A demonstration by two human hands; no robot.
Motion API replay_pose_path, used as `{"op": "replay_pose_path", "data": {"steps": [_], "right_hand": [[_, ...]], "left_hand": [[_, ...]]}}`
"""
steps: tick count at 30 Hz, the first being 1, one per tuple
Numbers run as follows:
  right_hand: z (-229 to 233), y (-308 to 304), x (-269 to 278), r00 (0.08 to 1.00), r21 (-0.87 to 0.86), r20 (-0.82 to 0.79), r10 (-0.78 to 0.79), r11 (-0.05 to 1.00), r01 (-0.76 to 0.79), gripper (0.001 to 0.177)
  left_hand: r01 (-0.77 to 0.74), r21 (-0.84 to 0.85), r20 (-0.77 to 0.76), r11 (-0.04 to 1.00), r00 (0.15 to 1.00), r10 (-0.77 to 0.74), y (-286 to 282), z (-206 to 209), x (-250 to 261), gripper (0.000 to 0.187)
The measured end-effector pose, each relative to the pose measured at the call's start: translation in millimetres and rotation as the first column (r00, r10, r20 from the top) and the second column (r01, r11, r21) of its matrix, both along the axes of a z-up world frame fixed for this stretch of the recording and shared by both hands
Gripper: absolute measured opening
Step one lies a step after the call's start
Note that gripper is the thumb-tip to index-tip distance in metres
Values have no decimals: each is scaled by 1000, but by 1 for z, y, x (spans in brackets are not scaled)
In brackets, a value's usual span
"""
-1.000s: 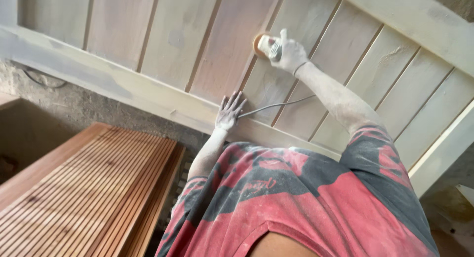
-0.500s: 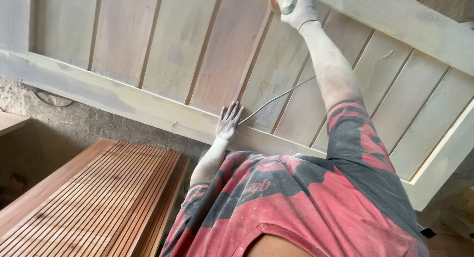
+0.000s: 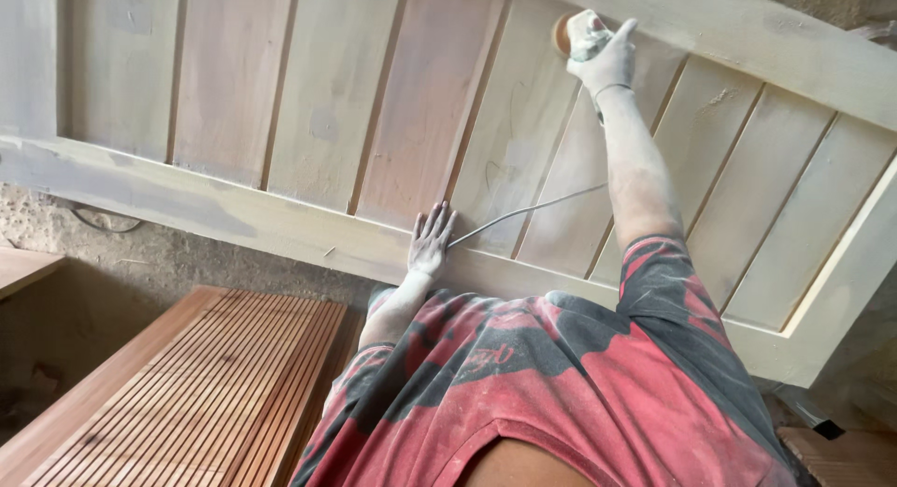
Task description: The person uses an orbital sander to smooth the surface of a large wooden panel. They move the sander systematically across the panel's surface, covering different sections to even out the wood grain.
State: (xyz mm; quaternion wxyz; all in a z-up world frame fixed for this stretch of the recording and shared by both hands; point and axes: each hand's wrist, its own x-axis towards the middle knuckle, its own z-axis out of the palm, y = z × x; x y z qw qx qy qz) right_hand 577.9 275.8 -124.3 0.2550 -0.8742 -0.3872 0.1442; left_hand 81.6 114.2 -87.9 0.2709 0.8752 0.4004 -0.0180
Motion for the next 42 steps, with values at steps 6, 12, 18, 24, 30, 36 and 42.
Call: {"op": "replay_pose_path", "data": {"steps": [6,12,18,24,30,36,42], "right_hand": [[3,17,-6,825,166,-544,-155,943,287,112],[-13,104,-67,-246,-106,-965,88,731,674,86],[-15,111,-84,992,36,-24,120,992,-119,154],[-15,49,-24,993,-112,-94,68,991,-79,133],[-5,-20,16,989,-45,-106,-104,994,99,138],[-6,-11,5,968,-104,-202,-152,986,133,149],[-23,67,-50,987,-137,-160,13,990,-35,130]], "left_hand": [[27,63,-50,998,998,-24,2,-14,2,69],[28,67,-63,997,998,-23,-1,-22,-3,68],[36,70,-69,997,997,-31,-1,-18,-3,68],[35,44,-75,998,997,-32,0,-15,0,69],[19,20,-65,1000,998,-18,0,-8,3,69],[12,12,-51,1000,999,-12,-2,-9,2,69],[16,29,-59,999,998,-15,-2,-14,0,66]]}}
